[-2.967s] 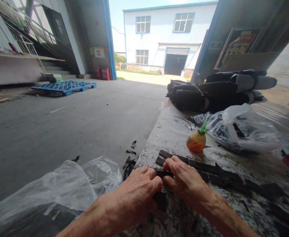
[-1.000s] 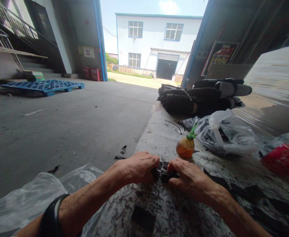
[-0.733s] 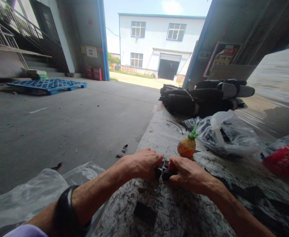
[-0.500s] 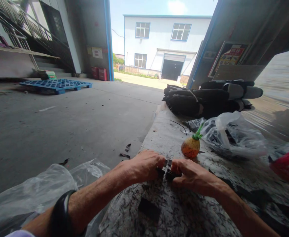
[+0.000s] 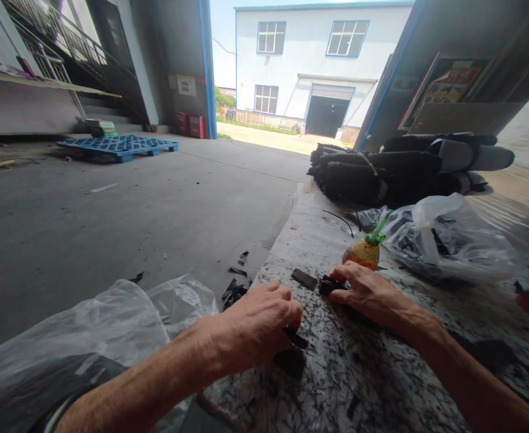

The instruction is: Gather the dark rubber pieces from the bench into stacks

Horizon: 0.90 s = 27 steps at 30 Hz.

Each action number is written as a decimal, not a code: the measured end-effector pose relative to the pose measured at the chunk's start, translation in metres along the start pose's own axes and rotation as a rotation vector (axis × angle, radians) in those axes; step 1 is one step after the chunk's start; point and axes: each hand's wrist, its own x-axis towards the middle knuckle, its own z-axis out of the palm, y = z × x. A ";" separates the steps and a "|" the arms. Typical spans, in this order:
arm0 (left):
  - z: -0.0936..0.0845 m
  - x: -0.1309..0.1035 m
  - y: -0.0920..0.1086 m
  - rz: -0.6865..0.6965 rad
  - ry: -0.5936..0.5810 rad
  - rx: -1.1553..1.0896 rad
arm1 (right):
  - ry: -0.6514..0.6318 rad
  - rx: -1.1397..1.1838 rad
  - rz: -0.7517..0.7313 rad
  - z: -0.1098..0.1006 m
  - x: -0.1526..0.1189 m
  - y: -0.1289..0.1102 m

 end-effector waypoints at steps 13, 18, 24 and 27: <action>0.001 -0.011 0.012 -0.037 -0.111 0.064 | -0.123 0.045 -0.060 -0.001 0.016 0.015; -0.002 -0.009 0.013 -0.030 -0.149 0.051 | -0.139 0.077 -0.056 0.001 0.013 0.014; 0.002 -0.011 0.018 -0.040 -0.150 0.037 | -0.124 0.153 -0.057 -0.008 -0.012 0.004; 0.004 -0.018 0.022 -0.059 -0.107 0.015 | -0.117 0.285 -0.027 -0.011 -0.033 -0.002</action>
